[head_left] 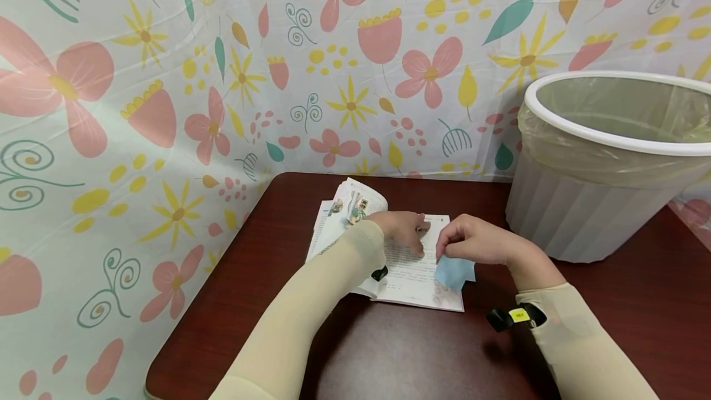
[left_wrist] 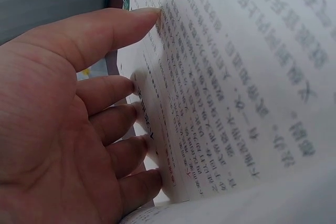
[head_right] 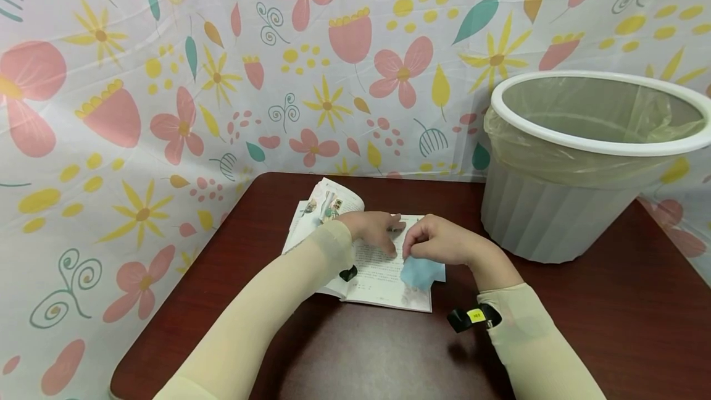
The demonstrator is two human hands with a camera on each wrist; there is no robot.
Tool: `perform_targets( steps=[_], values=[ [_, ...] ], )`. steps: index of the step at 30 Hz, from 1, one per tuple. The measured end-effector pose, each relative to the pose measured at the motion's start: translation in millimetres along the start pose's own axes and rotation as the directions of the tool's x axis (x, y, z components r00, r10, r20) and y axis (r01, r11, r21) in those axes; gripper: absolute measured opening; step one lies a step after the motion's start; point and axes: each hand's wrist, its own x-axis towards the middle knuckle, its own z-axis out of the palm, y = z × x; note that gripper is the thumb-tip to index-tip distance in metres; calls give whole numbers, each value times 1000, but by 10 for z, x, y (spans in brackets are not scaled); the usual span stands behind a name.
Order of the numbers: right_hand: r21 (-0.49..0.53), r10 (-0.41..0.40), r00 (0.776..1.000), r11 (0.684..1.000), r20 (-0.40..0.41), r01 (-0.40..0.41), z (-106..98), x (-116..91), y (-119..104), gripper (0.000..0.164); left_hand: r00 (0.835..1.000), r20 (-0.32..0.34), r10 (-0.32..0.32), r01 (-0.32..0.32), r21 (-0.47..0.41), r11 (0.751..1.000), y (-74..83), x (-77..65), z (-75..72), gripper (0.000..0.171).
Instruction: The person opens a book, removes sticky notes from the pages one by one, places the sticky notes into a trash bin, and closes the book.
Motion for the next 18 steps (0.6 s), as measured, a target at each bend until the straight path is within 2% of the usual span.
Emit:
perform_targets(
  steps=[12,18],
  values=[
    [-45,37,992,998,-118,-42,-35,-21,-173,35,1000,-12,17,-17,-32,999,-62,-11,5,86],
    [-29,-8,978,1000,-209,2,-126,-98,-378,34,1000,20,1,1,-72,997,-54,8,4,84]
  ],
)
